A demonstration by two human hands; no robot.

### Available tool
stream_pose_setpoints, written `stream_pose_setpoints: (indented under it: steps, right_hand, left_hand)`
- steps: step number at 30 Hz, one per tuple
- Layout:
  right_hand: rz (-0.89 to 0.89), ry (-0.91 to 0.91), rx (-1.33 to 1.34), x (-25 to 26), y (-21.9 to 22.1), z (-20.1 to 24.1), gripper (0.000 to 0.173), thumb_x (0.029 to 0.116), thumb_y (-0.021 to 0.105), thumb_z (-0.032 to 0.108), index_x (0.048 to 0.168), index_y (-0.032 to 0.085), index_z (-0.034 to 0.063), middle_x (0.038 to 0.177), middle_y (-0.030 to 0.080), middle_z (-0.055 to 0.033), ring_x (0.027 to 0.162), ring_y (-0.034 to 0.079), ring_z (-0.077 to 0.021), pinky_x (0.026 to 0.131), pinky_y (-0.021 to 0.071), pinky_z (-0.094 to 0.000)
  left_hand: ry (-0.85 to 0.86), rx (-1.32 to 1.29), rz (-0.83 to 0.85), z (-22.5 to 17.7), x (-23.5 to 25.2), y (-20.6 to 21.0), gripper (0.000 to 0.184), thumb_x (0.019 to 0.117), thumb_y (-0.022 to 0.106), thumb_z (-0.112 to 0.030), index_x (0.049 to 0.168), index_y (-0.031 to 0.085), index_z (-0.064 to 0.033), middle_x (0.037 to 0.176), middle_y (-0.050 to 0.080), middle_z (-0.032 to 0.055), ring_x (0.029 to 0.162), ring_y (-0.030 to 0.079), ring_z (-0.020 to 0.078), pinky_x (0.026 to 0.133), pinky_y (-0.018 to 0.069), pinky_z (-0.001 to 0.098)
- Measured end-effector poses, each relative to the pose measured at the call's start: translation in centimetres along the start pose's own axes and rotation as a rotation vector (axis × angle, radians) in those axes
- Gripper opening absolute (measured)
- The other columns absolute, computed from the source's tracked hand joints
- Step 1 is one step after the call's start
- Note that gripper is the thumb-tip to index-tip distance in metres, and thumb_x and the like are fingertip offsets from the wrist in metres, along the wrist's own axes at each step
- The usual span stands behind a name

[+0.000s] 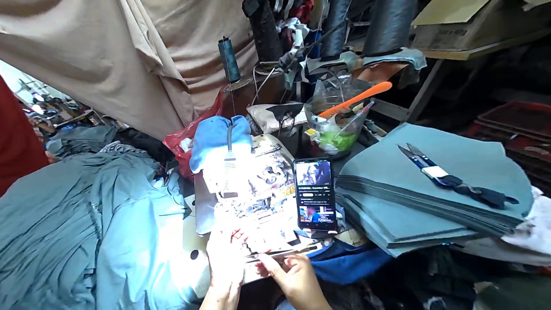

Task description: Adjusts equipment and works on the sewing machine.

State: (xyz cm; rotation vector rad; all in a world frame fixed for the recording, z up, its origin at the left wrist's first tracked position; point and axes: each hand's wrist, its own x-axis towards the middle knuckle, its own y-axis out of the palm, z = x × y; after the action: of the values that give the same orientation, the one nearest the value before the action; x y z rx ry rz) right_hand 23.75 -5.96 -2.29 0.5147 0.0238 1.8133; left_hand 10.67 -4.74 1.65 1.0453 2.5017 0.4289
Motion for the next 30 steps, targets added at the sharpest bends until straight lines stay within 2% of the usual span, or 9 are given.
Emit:
stream_pose_setpoints:
  steps: [3,6,12,21,25,26,27,29,30]
  right_hand:
    - [0.022,-0.161,0.056,1.1,-0.5,0.3,0.013,0.0948,0.069,0.004,0.107,0.064,0.0011,0.098,0.075,-0.0033,0.085,0.075,-0.0129,0.079,0.0655,-0.0304]
    - [0.048,-0.323,-0.035,2.5,-1.1,0.0,0.014,0.0967,0.069,0.009,0.109,0.064,0.0027,0.103,0.074,-0.0039,0.094,0.074,-0.0115,0.084,0.0641,-0.0277]
    - [0.029,-0.509,-0.348,3.3,-1.4,-0.4,0.011,0.0934,0.074,0.020,0.097,0.072,0.0098,0.092,0.071,-0.0014,0.093,0.066,-0.0054,0.085,0.0536,-0.0194]
    - [0.010,-0.524,-0.365,3.7,-1.4,-1.0,0.007,0.0890,0.077,0.018,0.092,0.075,0.0114,0.086,0.073,0.0014,0.088,0.065,-0.0028,0.087,0.0503,-0.0200]
    - [-0.006,-0.463,-0.318,3.6,-1.6,-0.5,0.007,0.0885,0.076,0.018,0.091,0.074,0.0123,0.087,0.073,0.0029,0.088,0.065,-0.0027,0.085,0.0511,-0.0209]
    - [-0.019,-0.448,-0.307,3.7,-1.6,-0.2,0.006,0.0874,0.076,0.018,0.089,0.074,0.0122,0.085,0.072,0.0030,0.087,0.064,-0.0030,0.083,0.0513,-0.0203]
    - [-0.038,-0.435,-0.293,3.9,-1.6,0.0,0.006,0.0855,0.076,0.016,0.088,0.073,0.0123,0.084,0.071,0.0036,0.086,0.064,-0.0023,0.080,0.0515,-0.0188]
    - [-0.079,-0.423,-0.298,4.5,-1.5,0.0,0.009,0.0795,0.078,0.014,0.085,0.071,0.0137,0.084,0.070,0.0057,0.088,0.064,-0.0016,0.079,0.0535,-0.0172]
    - [-0.105,-0.414,-0.327,5.0,-1.4,-0.1,0.012,0.0754,0.079,0.014,0.082,0.069,0.0138,0.084,0.068,0.0058,0.089,0.064,-0.0021,0.080,0.0533,-0.0177]
  left_hand:
    - [0.009,0.013,0.045,0.3,0.3,-0.5,0.014,0.1075,0.041,-0.001,0.106,0.054,0.0055,0.079,0.068,0.0108,0.069,0.072,0.0165,0.066,0.0640,0.0294]
    - [-0.009,-0.011,0.038,0.1,0.2,0.0,0.019,0.1091,0.039,-0.005,0.103,0.055,0.0032,0.076,0.068,0.0100,0.067,0.072,0.0166,0.065,0.0646,0.0305]
    - [-0.025,-0.016,0.038,0.2,0.1,-0.1,0.020,0.1091,0.036,-0.004,0.102,0.053,0.0019,0.073,0.064,0.0076,0.063,0.070,0.0147,0.063,0.0634,0.0291]
    - [-0.051,-0.054,0.049,0.2,0.0,0.0,0.019,0.1090,0.039,-0.007,0.099,0.055,-0.0006,0.070,0.062,0.0062,0.059,0.068,0.0145,0.059,0.0630,0.0296]
    - [0.063,0.026,0.059,0.2,-0.3,-1.0,0.023,0.1082,0.037,-0.006,0.120,0.052,0.0051,0.090,0.072,0.0197,0.069,0.074,0.0252,0.059,0.0635,0.0366]
    - [0.181,0.055,0.080,0.3,-0.3,-1.8,0.027,0.1089,0.032,-0.010,0.120,0.051,0.0050,0.088,0.072,0.0187,0.070,0.074,0.0247,0.061,0.0640,0.0367]
    - [0.344,0.113,0.123,0.1,-0.3,-2.7,0.032,0.1091,0.027,-0.017,0.120,0.051,0.0022,0.089,0.073,0.0112,0.076,0.074,0.0192,0.068,0.0639,0.0339]
    - [0.675,0.331,0.230,-1.3,-0.1,-4.1,0.050,0.1113,0.030,-0.041,0.133,0.053,-0.0035,0.118,0.069,-0.0014,0.107,0.066,0.0094,0.095,0.0556,0.0295]
    - [0.796,0.456,0.281,-2.4,0.0,-4.3,0.064,0.1083,0.030,-0.056,0.142,0.052,-0.0056,0.139,0.061,-0.0014,0.129,0.055,0.0103,0.111,0.0446,0.0324]
